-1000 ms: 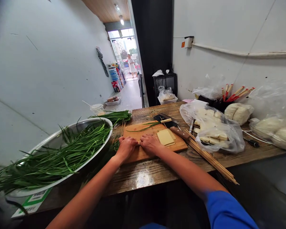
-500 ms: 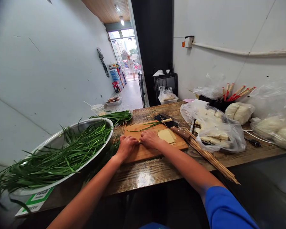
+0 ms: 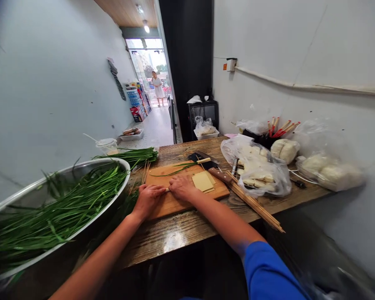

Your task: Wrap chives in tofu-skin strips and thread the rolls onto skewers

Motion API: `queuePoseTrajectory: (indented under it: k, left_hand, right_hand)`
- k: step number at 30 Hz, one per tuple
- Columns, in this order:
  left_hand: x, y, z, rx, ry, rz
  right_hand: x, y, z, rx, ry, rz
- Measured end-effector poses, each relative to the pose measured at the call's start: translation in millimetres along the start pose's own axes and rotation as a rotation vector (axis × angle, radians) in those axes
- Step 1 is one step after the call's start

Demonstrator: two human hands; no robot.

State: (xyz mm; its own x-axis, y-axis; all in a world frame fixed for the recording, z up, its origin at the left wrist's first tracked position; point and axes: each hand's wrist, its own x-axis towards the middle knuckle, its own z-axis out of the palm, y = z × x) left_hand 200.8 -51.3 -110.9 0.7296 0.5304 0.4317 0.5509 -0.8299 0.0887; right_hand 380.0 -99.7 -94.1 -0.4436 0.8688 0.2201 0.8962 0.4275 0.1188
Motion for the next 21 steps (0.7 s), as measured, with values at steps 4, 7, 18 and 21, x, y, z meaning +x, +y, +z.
queuePoseTrajectory:
  k: [4, 7, 18, 21]
  left_hand:
    - [2.6, -6.3, 3.0, -0.022, 0.020, 0.012]
    - [3.9, -7.5, 3.8, -0.036, 0.025, 0.012]
    - [4.9, -21.4, 16.8, -0.010, 0.069, 0.033]
    - [7.2, -23.4, 18.3, -0.005, 0.091, 0.042]
  right_hand:
    - [-25.4, -12.0, -7.8, 0.054, 0.207, 0.145]
    - [-86.8, -11.8, -27.8, 0.135, 0.380, 0.332]
    - [-364.5, 27.4, -40.4, 0.283, 0.264, 1.270]
    - [-367.5, 26.8, -32.7, 0.423, 0.298, 1.292]
